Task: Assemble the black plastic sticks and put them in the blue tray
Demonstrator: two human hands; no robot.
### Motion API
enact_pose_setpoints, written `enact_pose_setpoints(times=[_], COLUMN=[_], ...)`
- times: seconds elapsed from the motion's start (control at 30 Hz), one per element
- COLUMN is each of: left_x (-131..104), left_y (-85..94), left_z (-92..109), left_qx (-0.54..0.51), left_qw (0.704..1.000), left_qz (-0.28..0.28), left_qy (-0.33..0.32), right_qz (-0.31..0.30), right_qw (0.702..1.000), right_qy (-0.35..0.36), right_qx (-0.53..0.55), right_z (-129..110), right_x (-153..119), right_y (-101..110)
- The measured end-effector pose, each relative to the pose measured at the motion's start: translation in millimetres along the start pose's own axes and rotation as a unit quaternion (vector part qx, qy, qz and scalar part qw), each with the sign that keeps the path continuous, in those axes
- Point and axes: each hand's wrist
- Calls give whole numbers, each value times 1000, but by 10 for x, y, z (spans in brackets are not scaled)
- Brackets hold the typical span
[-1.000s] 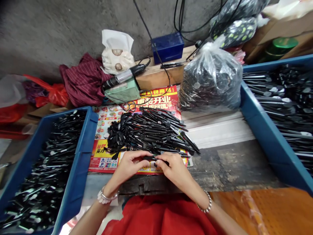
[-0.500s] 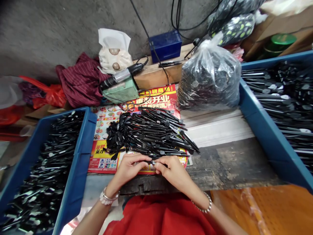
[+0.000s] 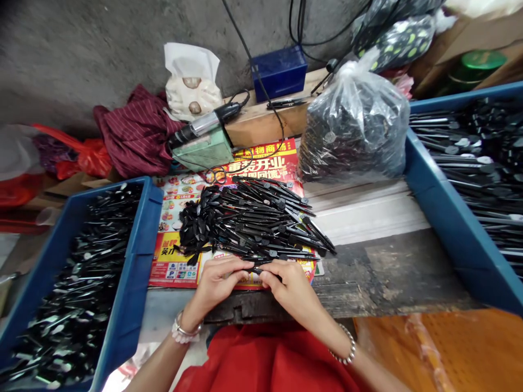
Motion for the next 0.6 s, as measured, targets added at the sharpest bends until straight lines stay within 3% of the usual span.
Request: enact_pose_setpoints(times=[0.17, 0.27, 0.43, 0.6], left_x=[-28, -20, 1, -17], left_y=[-7, -5, 1, -11], left_z=[-25, 1, 114, 131], left_qx=[1, -7, -11, -14], left_qw=[999, 1000, 999, 999], left_qz=[0, 7, 25, 42], left_qy=[-40, -26, 25, 11], right_qz=[0, 21, 116, 172], right_qw=[1000, 1000, 981, 939], right_qy=[-11, 6, 137, 262], right_qx=[16, -4, -70, -142], right_z=[3, 16, 0, -22], right_x=[-4, -29, -98, -138], right_y=[-7, -21, -36, -43])
Point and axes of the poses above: each hand's wrist, its own x-axis towards the middle knuckle, its own y-axis out of the back of the hand, z = x × y, and after that the axes turned 9 degrees about z, right-handed
